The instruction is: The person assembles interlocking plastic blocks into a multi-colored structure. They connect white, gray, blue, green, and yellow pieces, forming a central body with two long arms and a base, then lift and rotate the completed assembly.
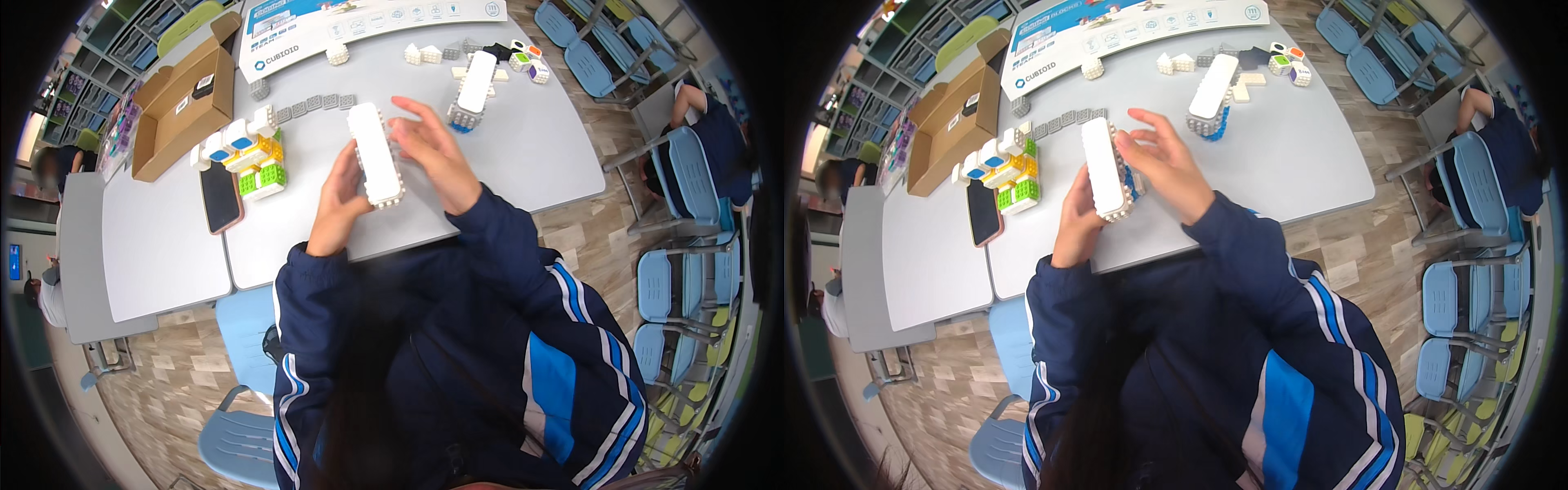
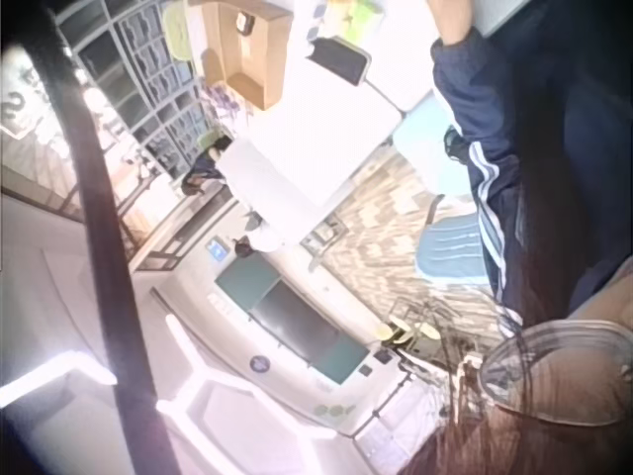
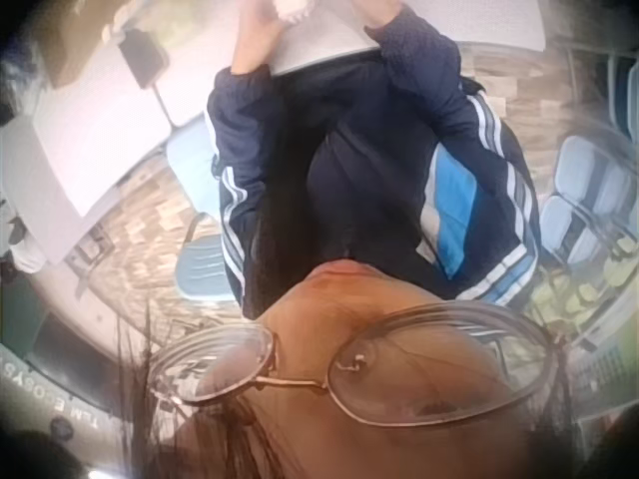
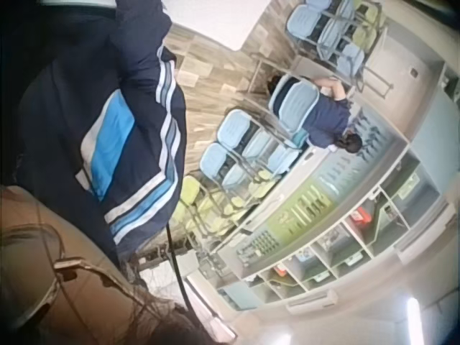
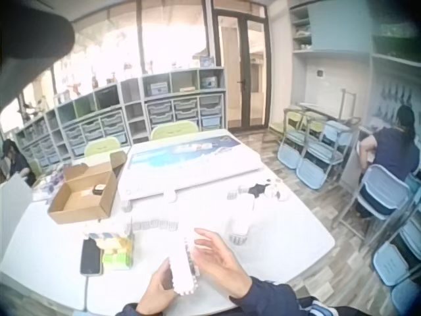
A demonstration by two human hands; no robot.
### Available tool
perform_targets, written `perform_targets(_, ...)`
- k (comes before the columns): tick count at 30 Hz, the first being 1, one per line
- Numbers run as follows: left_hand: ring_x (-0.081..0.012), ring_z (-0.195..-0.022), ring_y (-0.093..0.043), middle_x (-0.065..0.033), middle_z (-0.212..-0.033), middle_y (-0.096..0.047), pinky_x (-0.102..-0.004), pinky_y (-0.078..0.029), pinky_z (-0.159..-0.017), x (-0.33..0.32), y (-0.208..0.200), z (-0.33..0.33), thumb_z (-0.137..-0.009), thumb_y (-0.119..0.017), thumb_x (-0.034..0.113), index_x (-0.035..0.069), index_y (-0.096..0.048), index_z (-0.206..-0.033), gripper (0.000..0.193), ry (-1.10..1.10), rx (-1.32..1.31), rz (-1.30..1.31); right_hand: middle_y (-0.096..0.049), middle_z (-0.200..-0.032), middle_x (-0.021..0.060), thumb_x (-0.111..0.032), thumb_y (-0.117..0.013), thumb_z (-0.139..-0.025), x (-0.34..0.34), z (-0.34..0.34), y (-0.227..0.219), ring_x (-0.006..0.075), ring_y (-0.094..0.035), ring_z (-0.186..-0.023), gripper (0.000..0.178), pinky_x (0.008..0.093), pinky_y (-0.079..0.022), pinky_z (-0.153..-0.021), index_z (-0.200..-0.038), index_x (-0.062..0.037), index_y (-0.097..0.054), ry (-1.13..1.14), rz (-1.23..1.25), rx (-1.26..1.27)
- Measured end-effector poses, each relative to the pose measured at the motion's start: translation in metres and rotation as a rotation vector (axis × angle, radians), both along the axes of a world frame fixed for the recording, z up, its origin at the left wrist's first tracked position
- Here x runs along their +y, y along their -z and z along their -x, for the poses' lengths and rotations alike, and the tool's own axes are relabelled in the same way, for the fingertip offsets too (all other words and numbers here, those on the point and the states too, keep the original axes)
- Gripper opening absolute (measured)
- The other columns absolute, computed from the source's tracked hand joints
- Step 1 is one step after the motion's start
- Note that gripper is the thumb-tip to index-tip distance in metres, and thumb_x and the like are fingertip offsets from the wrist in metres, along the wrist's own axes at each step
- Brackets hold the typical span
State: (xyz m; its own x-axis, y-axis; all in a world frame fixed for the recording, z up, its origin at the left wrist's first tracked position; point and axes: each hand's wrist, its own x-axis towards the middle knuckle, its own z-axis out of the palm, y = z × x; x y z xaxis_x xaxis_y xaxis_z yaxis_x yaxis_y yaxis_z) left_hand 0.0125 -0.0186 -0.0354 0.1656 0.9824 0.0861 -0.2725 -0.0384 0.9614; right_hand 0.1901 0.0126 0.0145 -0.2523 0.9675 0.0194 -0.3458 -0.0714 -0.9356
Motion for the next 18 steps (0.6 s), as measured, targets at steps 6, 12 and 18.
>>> perform_targets(6,-0.0253,-0.126,-0.051,-0.0158,-0.139,-0.051,-0.0345,-0.041,-0.104,0.006,-0.038,-0.014,-0.090,-0.052,0.051,0.001,-0.033,-0.150,0.080,-0.063,-0.407,0.127,-0.051,-0.129,0.0145,-0.041,-0.070,-0.092,0.006,0.033,0.011,0.0188,-0.050,-0.122,0.081,0.0308,-0.042,-0.099,-0.149,-0.0001,-0.029,-0.048,0.094,0.119)
perform_targets(12,-0.0150,-0.096,-0.064,-0.0073,-0.108,-0.067,-0.0284,-0.050,-0.083,0.017,-0.035,-0.037,-0.101,-0.049,0.040,0.002,-0.059,-0.125,0.047,-0.251,-0.294,0.154,-0.048,-0.129,0.0143,-0.029,-0.066,-0.094,0.012,0.047,0.023,0.0176,-0.053,-0.113,0.067,0.0292,-0.047,-0.091,-0.147,-0.0051,-0.033,0.004,-0.053,0.194)
perform_targets(18,-0.0157,-0.092,-0.064,-0.0067,-0.103,-0.067,-0.0289,-0.050,-0.080,0.017,-0.029,-0.040,-0.099,-0.049,0.039,0.001,-0.060,-0.120,0.045,-0.265,-0.365,0.161,-0.056,-0.116,0.0104,-0.023,-0.061,-0.095,0.006,0.050,0.013,0.0143,-0.058,-0.100,0.056,0.0271,-0.048,-0.087,-0.145,-0.0074,-0.041,0.016,-0.033,0.258)
